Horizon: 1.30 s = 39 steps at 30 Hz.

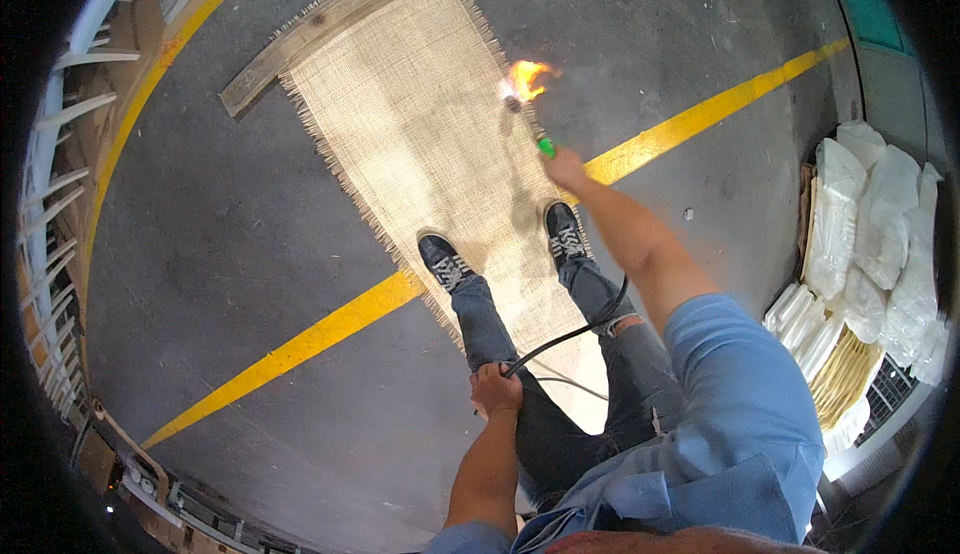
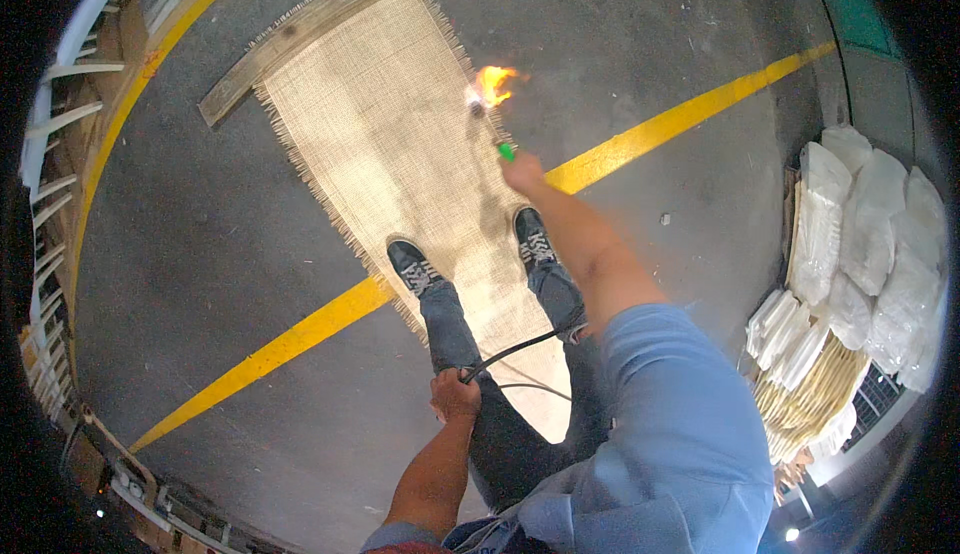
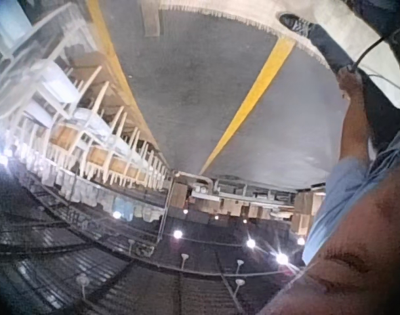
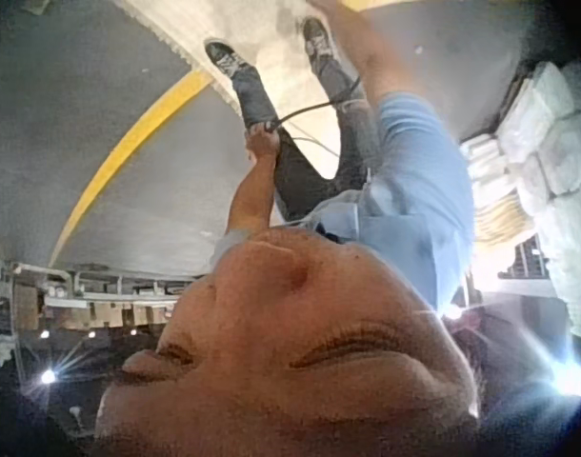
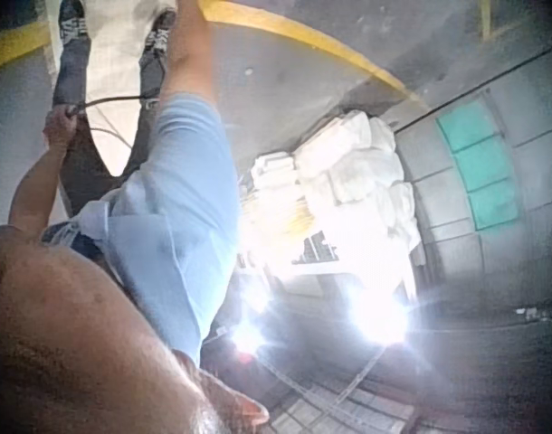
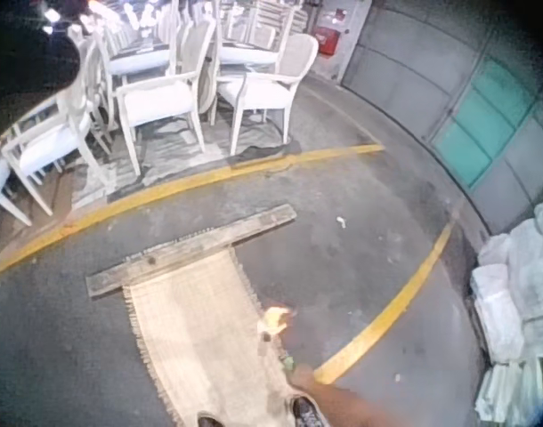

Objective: The person uses a handheld blowtorch to apply flame to a woven mat laid on the floor. The person moves the torch back and forth along the mat's surface and edges, then briefly touches the mat with a hand before continuing to apply flame.

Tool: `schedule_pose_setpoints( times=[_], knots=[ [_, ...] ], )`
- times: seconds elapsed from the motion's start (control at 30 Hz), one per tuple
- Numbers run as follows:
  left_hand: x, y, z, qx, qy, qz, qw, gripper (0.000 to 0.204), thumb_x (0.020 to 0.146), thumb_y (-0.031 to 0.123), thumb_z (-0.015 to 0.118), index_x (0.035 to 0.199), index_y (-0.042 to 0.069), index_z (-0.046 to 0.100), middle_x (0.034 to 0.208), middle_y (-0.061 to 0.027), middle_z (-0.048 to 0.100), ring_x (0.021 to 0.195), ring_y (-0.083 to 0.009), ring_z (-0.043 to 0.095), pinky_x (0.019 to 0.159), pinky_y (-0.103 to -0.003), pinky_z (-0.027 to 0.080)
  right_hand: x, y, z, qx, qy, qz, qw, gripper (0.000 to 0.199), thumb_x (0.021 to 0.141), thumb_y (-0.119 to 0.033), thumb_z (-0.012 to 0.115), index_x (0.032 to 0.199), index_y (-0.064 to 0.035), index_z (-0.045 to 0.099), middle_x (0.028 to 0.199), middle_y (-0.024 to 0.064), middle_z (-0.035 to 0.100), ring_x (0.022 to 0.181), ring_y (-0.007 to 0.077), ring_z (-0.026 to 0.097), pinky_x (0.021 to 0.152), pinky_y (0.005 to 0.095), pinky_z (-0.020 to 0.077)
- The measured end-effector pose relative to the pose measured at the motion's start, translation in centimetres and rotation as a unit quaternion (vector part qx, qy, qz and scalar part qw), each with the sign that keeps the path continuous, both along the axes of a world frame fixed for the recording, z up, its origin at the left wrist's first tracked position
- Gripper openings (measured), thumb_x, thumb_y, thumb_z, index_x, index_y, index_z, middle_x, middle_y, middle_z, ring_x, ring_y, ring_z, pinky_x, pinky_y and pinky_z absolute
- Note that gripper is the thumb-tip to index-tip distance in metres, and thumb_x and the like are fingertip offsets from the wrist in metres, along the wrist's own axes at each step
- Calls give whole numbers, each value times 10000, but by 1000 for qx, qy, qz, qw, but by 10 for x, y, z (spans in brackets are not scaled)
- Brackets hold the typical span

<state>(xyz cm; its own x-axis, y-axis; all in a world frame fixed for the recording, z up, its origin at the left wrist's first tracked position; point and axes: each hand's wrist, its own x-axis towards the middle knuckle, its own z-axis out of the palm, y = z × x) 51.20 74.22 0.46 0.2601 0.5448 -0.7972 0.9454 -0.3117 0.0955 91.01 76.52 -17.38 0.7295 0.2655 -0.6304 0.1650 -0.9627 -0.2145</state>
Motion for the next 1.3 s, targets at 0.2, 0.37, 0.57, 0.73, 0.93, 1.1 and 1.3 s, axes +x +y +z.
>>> schedule_pose_setpoints(
  times=[0.2,0.37,0.57,0.73,0.93,1.1,1.3],
  knots=[
    [-20,38,2,-52,24,-7,998,222,875,265,548,953,84,650,1098,-90,630,1061,-347,553,843,-501,504,-145,95,-7,53,192,-32,979,491,910,-407,548,1113,37,597,1110,270,634,1064,415,610,918,480,480],
    [-18,49,-2,-31,-23,0,999,214,867,268,541,903,78,632,1027,-104,636,1003,-357,567,807,-512,505,-229,168,27,85,288,56,952,508,907,-428,548,1094,40,605,1051,247,656,998,413,634,859,500,492],
    [-24,56,0,-26,-17,21,999,205,867,265,539,897,81,624,1000,-103,637,981,-353,571,787,-526,502,-289,215,83,208,355,153,899,434,897,-428,580,1114,-55,630,1025,254,663,984,410,644,836,478,504],
    [-15,55,-2,-42,-2,-6,999,233,888,280,520,937,87,640,1031,-114,632,1007,-362,566,814,-522,497,-232,191,44,99,265,142,949,523,909,-454,563,1236,-46,560,1090,244,648,1033,403,623,885,477,488],
    [-25,54,0,-51,14,-3,999,255,873,284,547,984,72,636,1090,-137,622,1047,-362,557,880,-485,476,-140,85,-13,1,182,1,983,521,905,-436,579,1149,24,597,1116,275,631,1060,408,609,912,472,475],
    [-25,60,3,-59,24,12,998,253,859,293,568,990,86,633,1095,-122,624,1063,-343,554,884,-463,480,-41,-7,-20,-16,27,-103,994,552,855,-457,657,1118,29,633,1059,246,673,1008,378,648,861,468,495],
    [-5,54,-8,-64,-48,17,997,239,869,295,547,975,101,635,1073,-103,622,1055,-336,553,857,-493,481,89,-71,35,-41,-138,-207,968,434,873,-419,636,990,-4,589,666,109,585,462,206,562,382,373,436]
  ],
)
